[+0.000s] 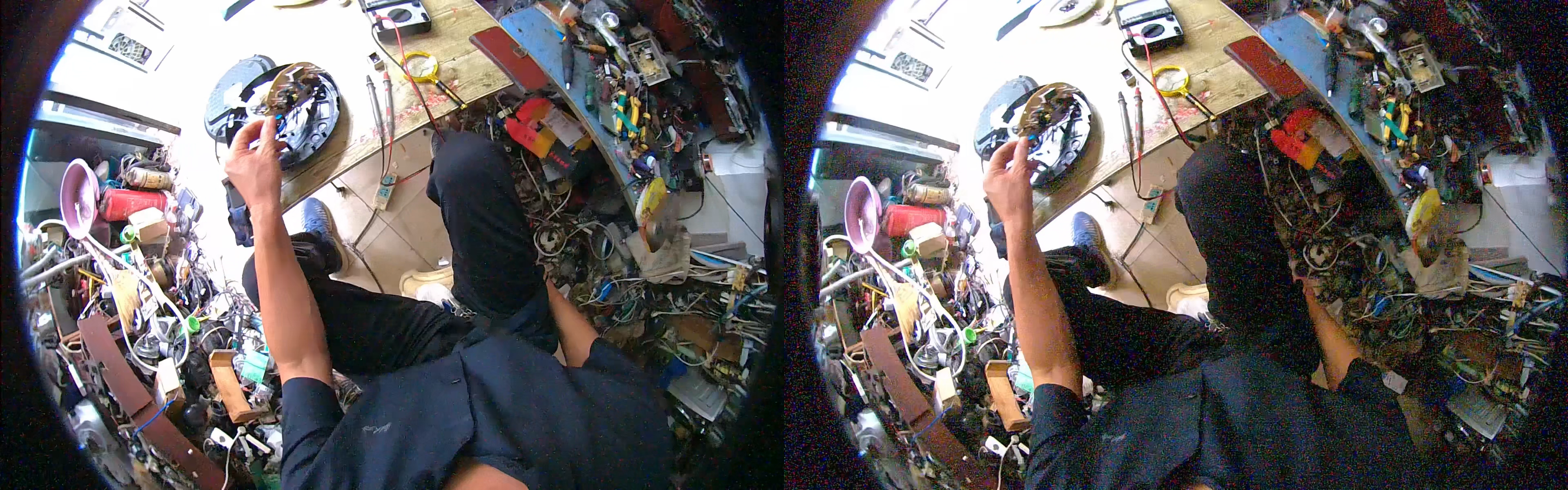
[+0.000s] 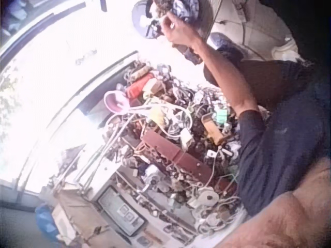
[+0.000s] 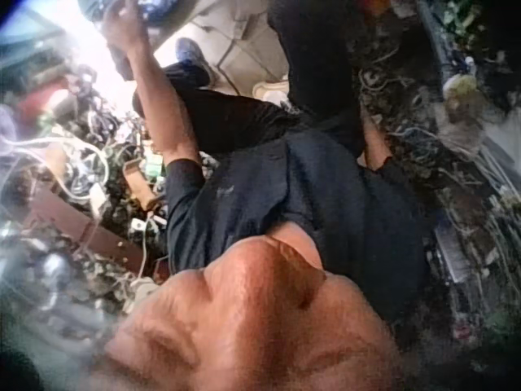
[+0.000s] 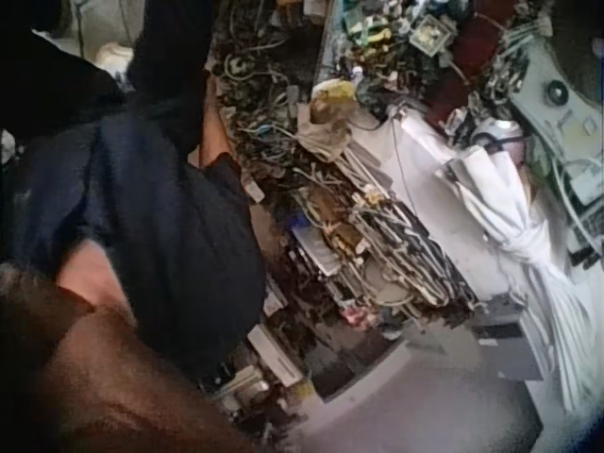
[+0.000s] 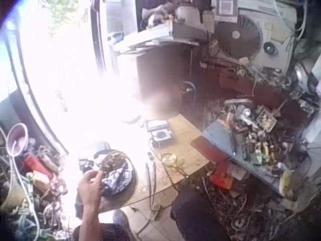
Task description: The person inspects a disassembled electronic device using a magnifying glass and flashlight, then uses a multimeter to test connections on a circuit board. They manipulate wires and components within the device housing while seated at a cluttered workbench.
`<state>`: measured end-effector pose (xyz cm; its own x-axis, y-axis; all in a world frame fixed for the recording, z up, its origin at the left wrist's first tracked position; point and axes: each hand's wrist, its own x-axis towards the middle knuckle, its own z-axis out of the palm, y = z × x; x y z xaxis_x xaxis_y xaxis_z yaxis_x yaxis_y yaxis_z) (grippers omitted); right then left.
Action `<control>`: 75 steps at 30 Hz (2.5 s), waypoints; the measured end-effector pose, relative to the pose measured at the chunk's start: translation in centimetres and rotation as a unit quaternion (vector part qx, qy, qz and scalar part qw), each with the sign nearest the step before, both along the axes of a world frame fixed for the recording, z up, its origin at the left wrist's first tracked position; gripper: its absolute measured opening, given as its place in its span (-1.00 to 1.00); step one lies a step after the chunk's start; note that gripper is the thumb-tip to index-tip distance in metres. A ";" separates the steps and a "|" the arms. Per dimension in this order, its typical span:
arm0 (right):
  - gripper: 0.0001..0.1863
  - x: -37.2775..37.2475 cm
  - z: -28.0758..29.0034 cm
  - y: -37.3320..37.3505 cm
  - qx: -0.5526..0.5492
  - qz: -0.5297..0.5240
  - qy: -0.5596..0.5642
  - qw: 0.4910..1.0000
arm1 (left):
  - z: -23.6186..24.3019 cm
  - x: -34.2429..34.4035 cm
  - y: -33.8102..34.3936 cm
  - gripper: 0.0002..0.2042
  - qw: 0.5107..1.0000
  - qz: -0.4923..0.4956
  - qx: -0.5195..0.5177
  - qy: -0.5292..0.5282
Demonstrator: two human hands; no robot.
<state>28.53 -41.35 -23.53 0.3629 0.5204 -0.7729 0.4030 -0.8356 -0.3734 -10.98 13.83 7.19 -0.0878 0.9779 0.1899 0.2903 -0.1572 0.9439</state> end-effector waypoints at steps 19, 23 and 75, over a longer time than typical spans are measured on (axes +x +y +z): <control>-0.60 -2.4 0.0 -7.2 0.073 0.124 -0.016 0.989 | -0.8 -0.6 0.5 -0.77 0.999 -0.033 0.007 -0.015; -0.60 -3.0 -0.5 -6.4 0.078 0.112 -0.003 0.991 | -1.0 -0.5 0.8 -0.77 0.999 -0.034 0.012 -0.009; -0.64 -4.1 -6.6 19.9 0.028 0.100 -0.155 0.982 | -0.3 0.7 -0.6 -0.81 0.991 0.115 0.027 0.062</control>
